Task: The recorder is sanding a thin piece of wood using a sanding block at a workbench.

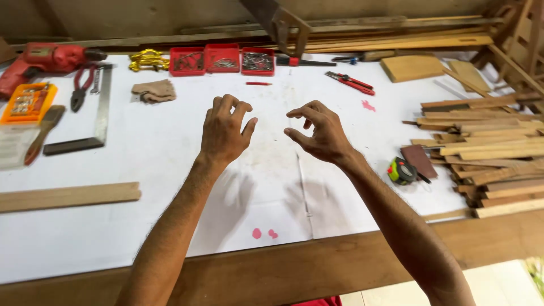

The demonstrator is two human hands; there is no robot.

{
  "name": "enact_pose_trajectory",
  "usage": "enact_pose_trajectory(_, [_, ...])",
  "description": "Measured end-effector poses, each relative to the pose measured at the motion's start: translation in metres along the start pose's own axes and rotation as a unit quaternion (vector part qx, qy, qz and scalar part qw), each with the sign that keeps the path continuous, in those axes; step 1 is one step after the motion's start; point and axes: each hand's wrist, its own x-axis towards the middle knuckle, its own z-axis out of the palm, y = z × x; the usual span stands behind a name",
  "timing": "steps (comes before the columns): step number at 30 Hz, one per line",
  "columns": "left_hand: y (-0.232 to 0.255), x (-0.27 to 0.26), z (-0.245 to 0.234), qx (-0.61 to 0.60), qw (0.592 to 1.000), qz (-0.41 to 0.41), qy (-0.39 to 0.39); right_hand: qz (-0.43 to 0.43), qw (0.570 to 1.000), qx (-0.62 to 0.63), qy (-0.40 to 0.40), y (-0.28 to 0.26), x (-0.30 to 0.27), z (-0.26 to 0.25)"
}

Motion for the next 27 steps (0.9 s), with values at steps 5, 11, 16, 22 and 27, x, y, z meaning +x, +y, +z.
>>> enact_pose_trajectory(5, [0.06,0.044,0.06,-0.063,0.994,0.079,-0.029,0.088,0.994,-0.031,0.051,0.038,-0.044,-0.055])
enact_pose_trajectory(11, [0.141,0.065,0.127,-0.126,0.979,0.131,-0.087,0.204,0.977,-0.064,0.003,0.09,-0.104,-0.102])
enact_pose_trajectory(16, [0.19,0.062,0.176,-0.165,0.965,0.14,-0.15,0.275,0.936,-0.2,-0.094,0.147,-0.15,-0.11])
enact_pose_trajectory(22, [0.196,0.06,0.196,-0.181,0.949,0.144,-0.216,0.375,0.878,-0.227,-0.193,0.183,-0.166,-0.097])
enact_pose_trajectory(27, [0.182,0.067,0.181,-0.241,0.917,0.094,-0.302,0.274,0.949,-0.12,-0.102,0.158,-0.147,-0.098])
